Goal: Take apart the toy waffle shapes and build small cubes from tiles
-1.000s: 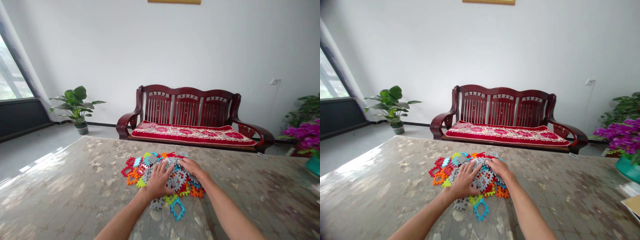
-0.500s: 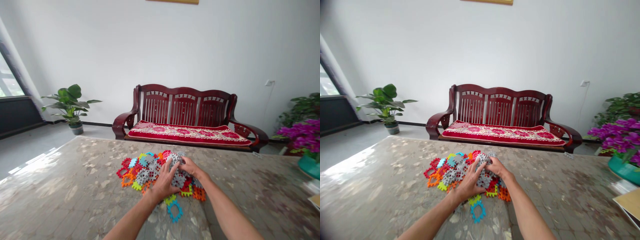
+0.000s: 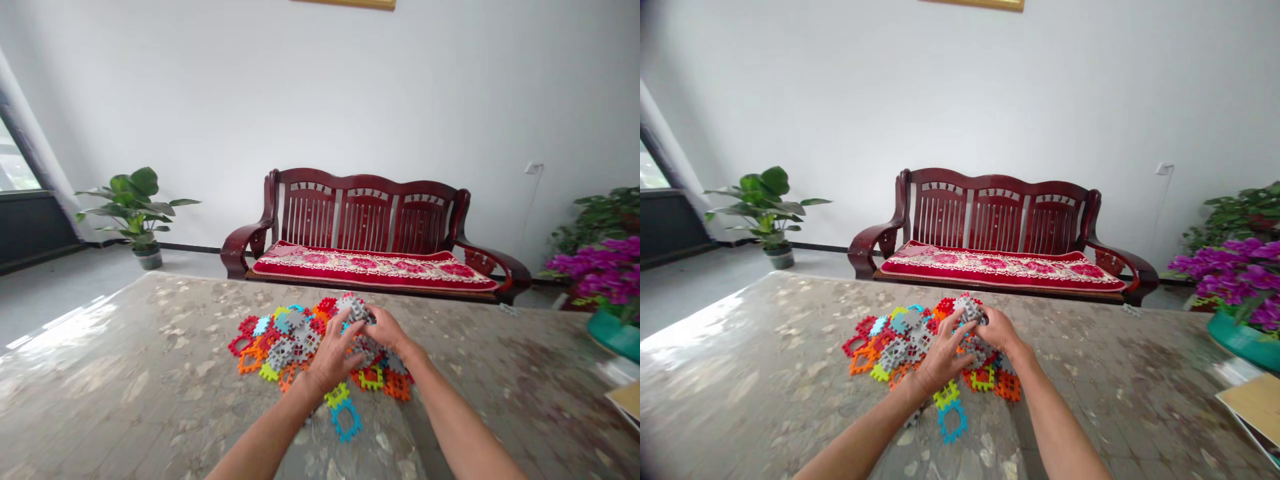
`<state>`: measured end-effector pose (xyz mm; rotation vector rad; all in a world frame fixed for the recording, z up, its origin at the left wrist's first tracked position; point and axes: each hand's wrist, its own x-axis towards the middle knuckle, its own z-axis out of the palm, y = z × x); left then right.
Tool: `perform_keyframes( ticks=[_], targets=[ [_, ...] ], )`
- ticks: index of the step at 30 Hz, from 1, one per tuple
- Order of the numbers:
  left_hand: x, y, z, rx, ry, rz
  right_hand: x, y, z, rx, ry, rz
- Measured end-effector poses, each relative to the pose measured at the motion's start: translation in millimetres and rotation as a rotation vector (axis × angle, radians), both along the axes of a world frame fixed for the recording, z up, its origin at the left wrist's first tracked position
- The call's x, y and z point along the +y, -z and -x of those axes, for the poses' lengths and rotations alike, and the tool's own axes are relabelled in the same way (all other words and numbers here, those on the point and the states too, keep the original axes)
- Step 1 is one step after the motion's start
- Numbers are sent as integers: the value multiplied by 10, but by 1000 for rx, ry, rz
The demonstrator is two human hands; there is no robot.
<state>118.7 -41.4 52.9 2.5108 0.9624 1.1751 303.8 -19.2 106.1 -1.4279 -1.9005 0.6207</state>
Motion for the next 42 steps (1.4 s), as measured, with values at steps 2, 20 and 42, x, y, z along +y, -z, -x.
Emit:
perform_keyframes(
  ticks=[2,20,42],
  targets=[
    [-46,-43,84,14,25,5,-12,5,10,19,-12,-2],
    [-767,177,929,531,9,234,-216,722,-698,-114,464,87],
    [-729,226,141,438,-135,320,-253,630,-413,23,379,186]
  ],
)
